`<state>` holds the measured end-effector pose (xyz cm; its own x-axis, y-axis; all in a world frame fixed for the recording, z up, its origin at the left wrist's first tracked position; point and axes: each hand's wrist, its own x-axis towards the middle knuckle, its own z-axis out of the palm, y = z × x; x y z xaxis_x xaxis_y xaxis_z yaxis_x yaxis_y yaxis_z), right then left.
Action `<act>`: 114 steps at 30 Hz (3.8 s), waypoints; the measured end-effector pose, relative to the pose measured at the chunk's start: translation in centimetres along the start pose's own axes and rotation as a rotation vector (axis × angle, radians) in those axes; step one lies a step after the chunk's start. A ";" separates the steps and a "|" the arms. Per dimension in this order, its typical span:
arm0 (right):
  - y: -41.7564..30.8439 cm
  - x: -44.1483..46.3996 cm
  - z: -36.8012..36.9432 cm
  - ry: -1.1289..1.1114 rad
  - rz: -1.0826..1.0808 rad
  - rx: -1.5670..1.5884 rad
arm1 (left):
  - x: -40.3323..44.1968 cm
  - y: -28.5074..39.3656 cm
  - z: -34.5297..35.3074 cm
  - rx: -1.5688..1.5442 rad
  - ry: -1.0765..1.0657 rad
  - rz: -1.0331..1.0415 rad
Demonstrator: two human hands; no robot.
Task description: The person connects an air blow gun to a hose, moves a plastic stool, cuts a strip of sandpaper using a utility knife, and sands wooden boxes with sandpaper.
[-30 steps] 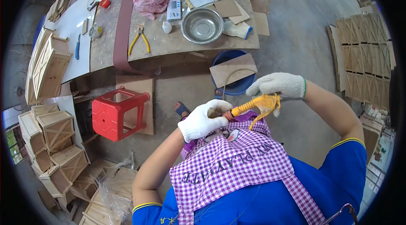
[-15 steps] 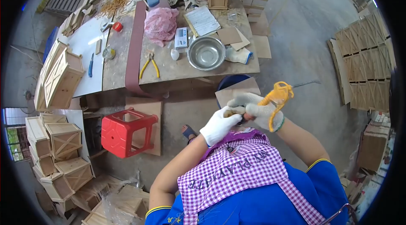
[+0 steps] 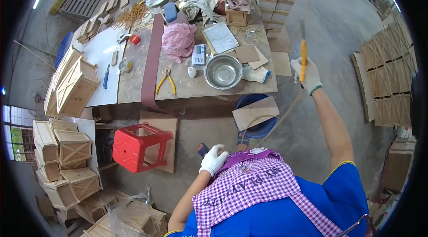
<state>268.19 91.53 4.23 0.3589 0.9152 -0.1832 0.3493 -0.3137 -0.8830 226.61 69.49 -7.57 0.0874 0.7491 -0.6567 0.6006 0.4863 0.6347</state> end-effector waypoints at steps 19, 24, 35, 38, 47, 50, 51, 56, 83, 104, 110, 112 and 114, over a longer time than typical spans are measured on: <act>4.9 17.0 19.1 -0.194 -0.163 -0.813 | -8.1 -13.2 1.9 -0.219 0.278 -0.420; 5.4 17.3 21.1 -0.074 -0.204 -0.875 | -7.3 -14.9 -0.2 -0.296 0.296 -0.452; -3.3 2.5 27.0 0.190 -0.727 -0.620 | -5.7 -22.0 -14.5 -0.474 0.374 -0.457; -6.2 -3.8 33.9 -0.002 -0.849 -0.604 | -4.8 -25.1 -19.1 -0.372 0.334 -0.503; -13.1 -16.1 55.1 -0.884 -0.906 -0.372 | -2.7 -33.0 -29.7 -0.321 0.313 -0.680; -12.7 -17.6 61.6 -1.228 -0.722 -0.458 | -2.7 -36.4 -30.5 -0.511 0.519 -0.731; -13.2 -17.9 64.0 -1.353 -0.664 -0.518 | -3.3 -36.6 -31.0 -0.595 0.592 -0.793; -16.0 -19.9 72.9 -1.491 -0.672 -0.585 | -5.0 -46.4 -27.3 -0.933 0.978 -0.886; -3.8 -48.9 106.8 -1.174 -0.925 -1.077 | 19.2 -103.3 -28.1 -1.012 0.485 -1.085; -8.0 -47.8 109.8 -0.984 0.007 -1.015 | 29.7 -115.4 -45.9 -0.724 0.670 -0.836; -6.3 -43.4 107.5 -0.730 -0.288 -0.757 | 32.6 -118.0 -54.3 -0.902 0.881 -0.412; -6.6 -43.0 108.0 -0.709 -0.396 -0.713 | 31.4 -114.9 -53.1 -0.771 1.017 -0.605; -6.9 -43.5 108.0 -0.701 -0.390 -0.627 | 28.6 -110.4 -49.6 -0.639 0.966 -0.868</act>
<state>156.69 81.23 -28.36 -0.3951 0.8607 -0.3211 0.7967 0.1469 -0.5863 123.37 59.58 -76.24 -0.8288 -0.0013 -0.5596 -0.2891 0.8573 0.4261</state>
